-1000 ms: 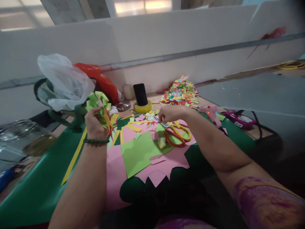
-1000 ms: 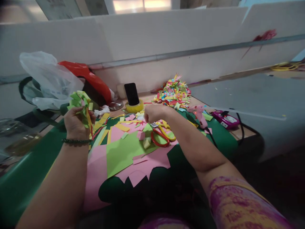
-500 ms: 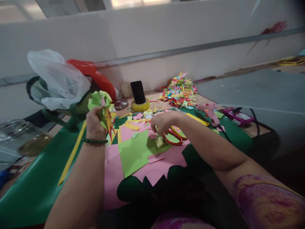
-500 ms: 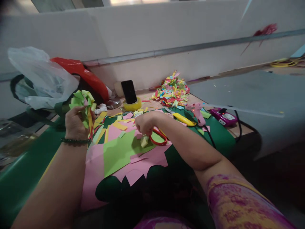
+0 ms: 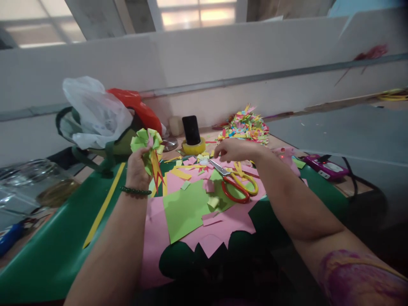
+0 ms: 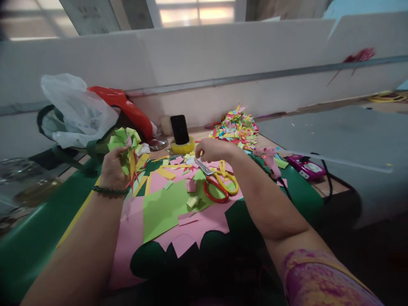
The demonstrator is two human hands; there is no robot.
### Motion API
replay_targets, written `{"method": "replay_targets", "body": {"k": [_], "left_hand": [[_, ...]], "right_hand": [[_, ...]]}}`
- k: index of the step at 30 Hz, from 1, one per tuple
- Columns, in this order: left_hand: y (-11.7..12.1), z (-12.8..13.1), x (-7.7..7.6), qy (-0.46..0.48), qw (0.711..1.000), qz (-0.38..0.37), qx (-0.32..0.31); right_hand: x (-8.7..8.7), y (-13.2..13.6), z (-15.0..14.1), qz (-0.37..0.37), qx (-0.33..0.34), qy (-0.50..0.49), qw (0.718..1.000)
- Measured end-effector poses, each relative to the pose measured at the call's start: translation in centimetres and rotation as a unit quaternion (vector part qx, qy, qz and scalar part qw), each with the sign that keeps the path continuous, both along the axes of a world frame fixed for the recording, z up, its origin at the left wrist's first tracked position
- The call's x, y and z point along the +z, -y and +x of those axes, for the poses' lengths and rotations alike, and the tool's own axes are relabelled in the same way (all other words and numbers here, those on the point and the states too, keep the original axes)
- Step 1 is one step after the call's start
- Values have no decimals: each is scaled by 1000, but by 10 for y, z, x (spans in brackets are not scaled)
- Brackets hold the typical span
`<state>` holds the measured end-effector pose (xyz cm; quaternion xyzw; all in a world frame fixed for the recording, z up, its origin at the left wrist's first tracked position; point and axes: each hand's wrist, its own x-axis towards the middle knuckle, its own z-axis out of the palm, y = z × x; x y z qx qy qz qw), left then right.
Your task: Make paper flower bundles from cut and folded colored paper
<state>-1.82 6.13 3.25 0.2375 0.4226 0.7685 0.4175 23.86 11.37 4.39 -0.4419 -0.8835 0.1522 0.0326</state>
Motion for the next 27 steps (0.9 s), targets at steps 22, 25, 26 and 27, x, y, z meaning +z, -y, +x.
{"method": "replay_targets", "body": {"k": [22,25,26,27], "left_hand": [[-7,-3,-8,4,1000,28,-10],[-8,-4,-9,3,999,30,-13],[-8,-5,-10,-3,1000,27,-16],[-9,-6,-12,-12,999,21,-20]], "right_hand": [[-50,-17,-34,117,-82,159,977],[-43,-14,-32,120,-85,153,977],[-42,-12,-34,121,-77,144,979],[-42,-10,-37,118,-61,129,983]]}}
